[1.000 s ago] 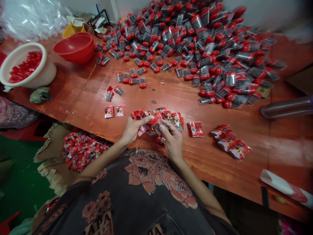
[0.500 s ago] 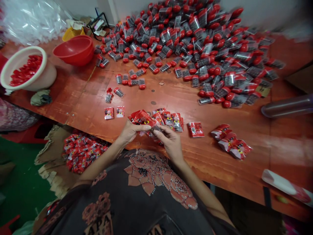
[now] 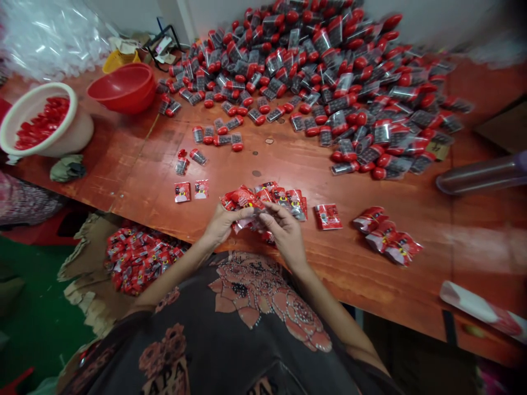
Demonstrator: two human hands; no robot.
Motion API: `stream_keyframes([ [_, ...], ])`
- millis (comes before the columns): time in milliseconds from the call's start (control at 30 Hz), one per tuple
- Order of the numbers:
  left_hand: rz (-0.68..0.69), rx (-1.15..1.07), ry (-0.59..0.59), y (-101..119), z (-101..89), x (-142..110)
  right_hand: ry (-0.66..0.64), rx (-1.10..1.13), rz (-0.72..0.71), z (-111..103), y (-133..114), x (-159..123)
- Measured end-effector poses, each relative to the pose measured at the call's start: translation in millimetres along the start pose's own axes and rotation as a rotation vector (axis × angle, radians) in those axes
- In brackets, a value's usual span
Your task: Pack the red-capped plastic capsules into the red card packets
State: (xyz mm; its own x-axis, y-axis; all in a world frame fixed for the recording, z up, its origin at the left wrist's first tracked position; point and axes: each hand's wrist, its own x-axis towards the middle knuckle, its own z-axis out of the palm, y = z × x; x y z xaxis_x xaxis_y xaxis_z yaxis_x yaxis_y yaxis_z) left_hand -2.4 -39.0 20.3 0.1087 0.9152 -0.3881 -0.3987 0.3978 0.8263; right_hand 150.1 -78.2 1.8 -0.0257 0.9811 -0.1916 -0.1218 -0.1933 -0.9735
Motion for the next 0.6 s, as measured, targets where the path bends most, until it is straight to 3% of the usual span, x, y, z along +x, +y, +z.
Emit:
stream_keyframes([
  [167, 0.009, -0.019, 0.052, -4.6, -3.6, 0.4, -0.094, -0.021, -0.017, -8.7, 3.9, 0.7],
  [400, -0.165, -0.05, -0.024, -25.7, -2.0, 1.9, -0.021, -0.081, -0.036, -6.7, 19.9, 8.2],
  [500, -0.178, -0.067, 0.014, -25.6, -6.2, 8.4, 0.019, -0.054, 0.039, -18.0, 25.0, 11.4],
  [600, -0.182, -0.112, 0.09, -19.7, -11.8, 15.6, 0.136, -0.229, 0.005, -36.2, 24.8, 14.3],
])
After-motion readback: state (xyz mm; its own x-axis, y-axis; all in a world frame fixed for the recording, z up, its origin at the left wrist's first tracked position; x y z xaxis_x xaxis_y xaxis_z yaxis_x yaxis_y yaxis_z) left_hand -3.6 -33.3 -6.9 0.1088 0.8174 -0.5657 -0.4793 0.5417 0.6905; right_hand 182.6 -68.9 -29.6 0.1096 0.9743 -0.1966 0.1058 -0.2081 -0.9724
